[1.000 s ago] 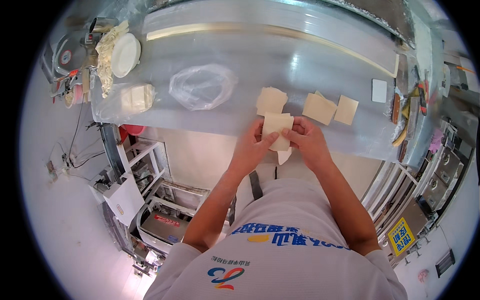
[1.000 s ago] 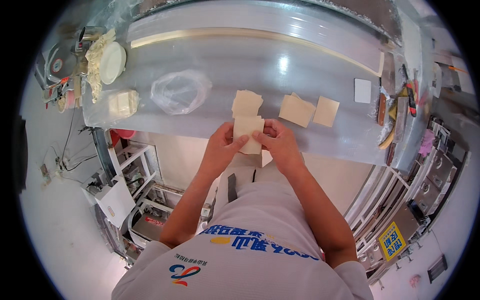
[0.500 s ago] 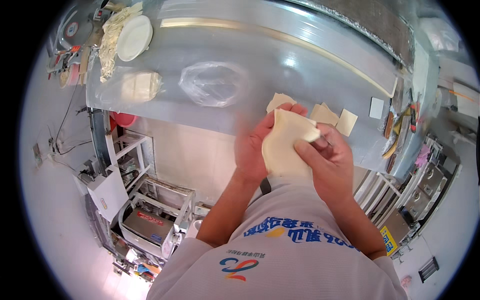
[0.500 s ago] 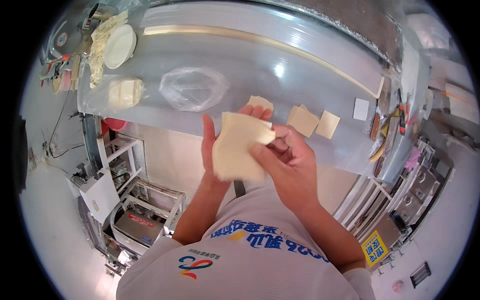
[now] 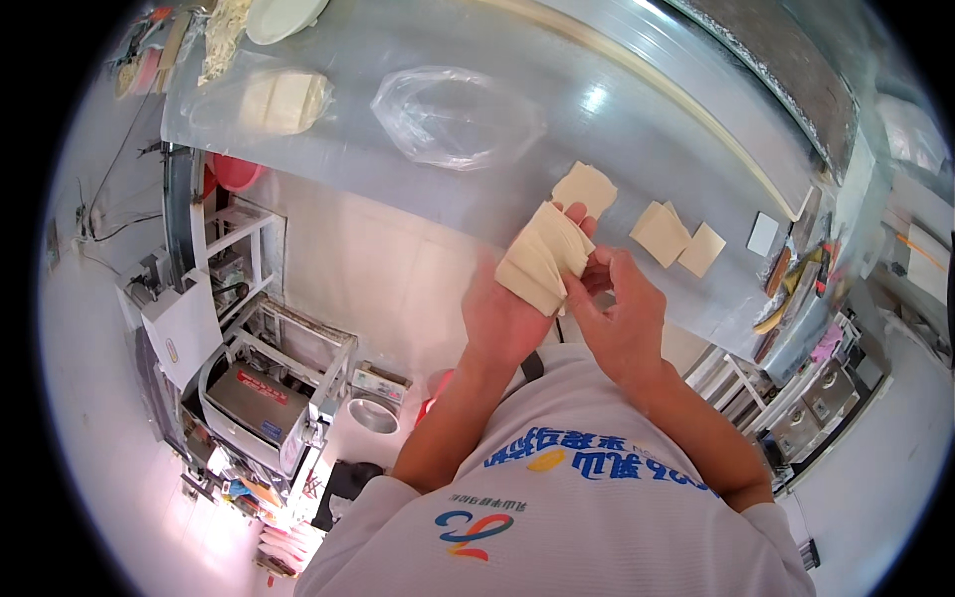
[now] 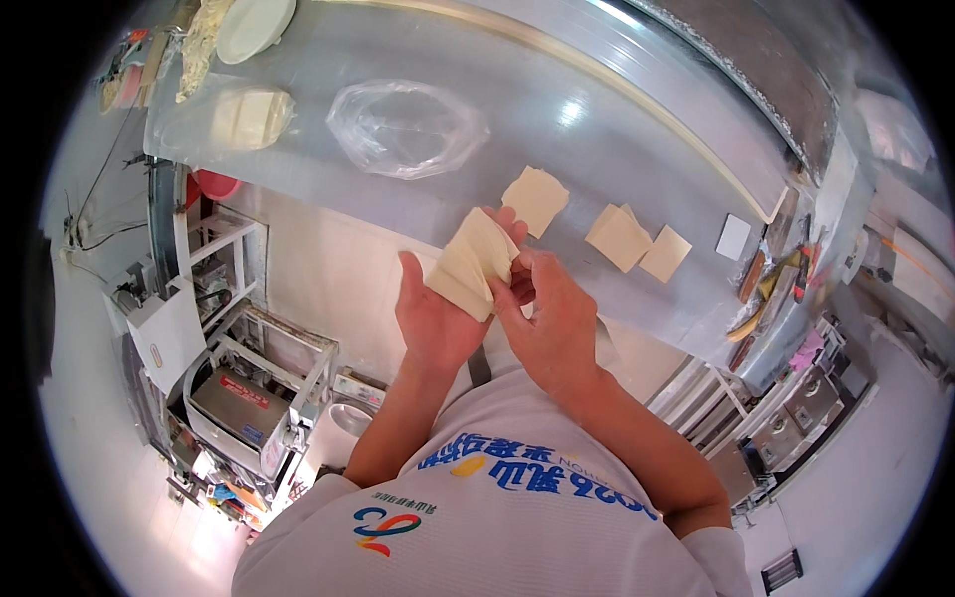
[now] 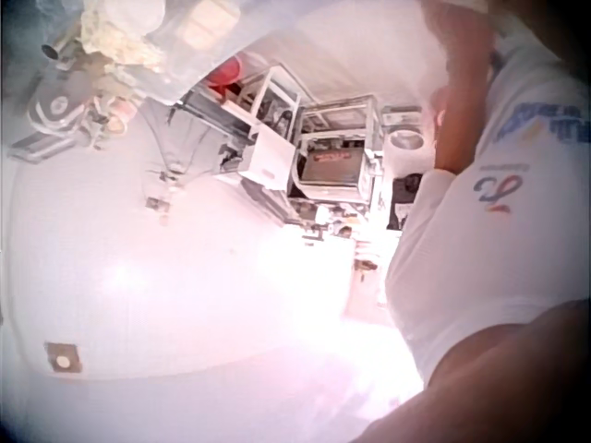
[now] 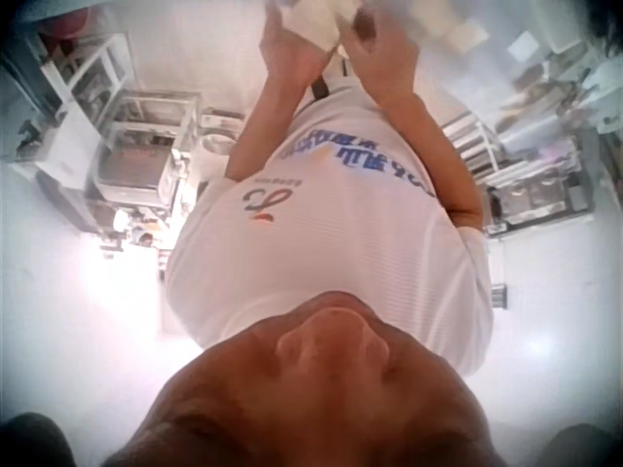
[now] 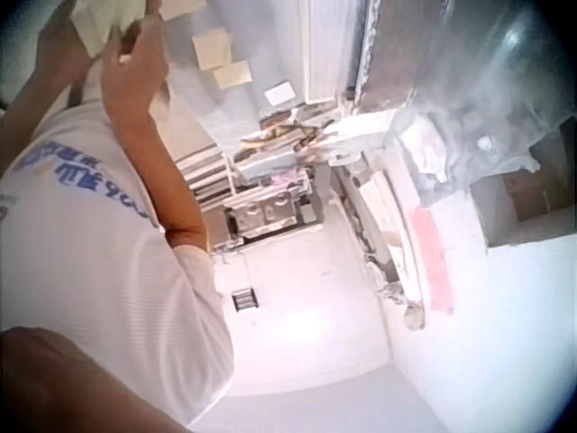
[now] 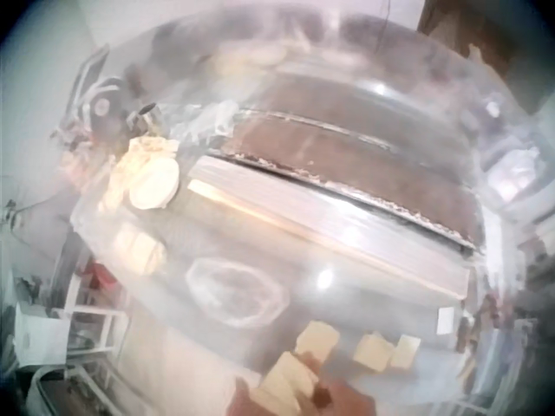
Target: The person separates and stacks square sheets of dough on a stainless steel table. They handle the sheets one by one, occasionally using a plastic bag to separate them, and arrange them into neat piles. The person also uses a knife to cut a block of dough into smaller pieces.
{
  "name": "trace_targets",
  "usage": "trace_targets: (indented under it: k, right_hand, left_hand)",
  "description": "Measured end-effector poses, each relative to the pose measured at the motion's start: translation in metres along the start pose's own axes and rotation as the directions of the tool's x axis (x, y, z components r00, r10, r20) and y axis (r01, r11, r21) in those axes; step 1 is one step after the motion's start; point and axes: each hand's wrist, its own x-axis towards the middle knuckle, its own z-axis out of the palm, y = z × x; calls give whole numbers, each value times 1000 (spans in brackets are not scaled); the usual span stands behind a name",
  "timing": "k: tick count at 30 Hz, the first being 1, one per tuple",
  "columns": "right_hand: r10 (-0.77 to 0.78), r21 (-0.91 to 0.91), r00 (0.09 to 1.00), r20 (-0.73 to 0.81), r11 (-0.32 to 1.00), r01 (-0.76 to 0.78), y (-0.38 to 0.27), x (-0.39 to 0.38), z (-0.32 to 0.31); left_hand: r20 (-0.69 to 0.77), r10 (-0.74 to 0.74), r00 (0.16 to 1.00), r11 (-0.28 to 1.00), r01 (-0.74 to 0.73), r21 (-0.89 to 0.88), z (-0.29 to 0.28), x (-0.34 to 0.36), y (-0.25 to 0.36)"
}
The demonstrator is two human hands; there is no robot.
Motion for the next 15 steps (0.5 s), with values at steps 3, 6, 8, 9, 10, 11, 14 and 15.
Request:
trace_targets:
  k: [3, 6, 8, 9, 10, 11, 14, 15]
  right_hand:
    - [-148, -64, 987, -64, 988, 144, -3, 4, -4]
    - [-324, -325, 943, -78, 902, 283, 7, 1, -11]
    - [-462, -446, 870, -174, 824, 348, 1, 2, -15]
    - [-529, -507, 821, -214, 779, 370, -2, 1, -17]
    - [-553, -535, 818, -158, 744, 400, -1, -1, -20]
    - [-574, -560, 813, -100, 708, 430, 0, -5, -23]
    - [-590, -545, 807, 27, 668, 507, 1, -12, -25]
    - [-590, -525, 805, 62, 667, 529, 1, -14, -25]
  left_hand:
    - [107, 45, 993, 999, -46, 10, 4, 3, 2]
    - [193, 10, 981, 993, -32, 112, -2, 10, -3]
    - [172, 4, 985, 995, -21, 96, 3, 10, -5]
    - [162, 1, 987, 996, -16, 88, 5, 10, -5]
    - [176, -7, 984, 996, -8, 84, 8, 10, -5]
    - [191, -15, 982, 997, 0, 81, 11, 11, -5]
    - [197, -44, 979, 998, 35, 48, 18, 10, -7]
    - [192, -54, 980, 998, 48, 34, 20, 10, -8]
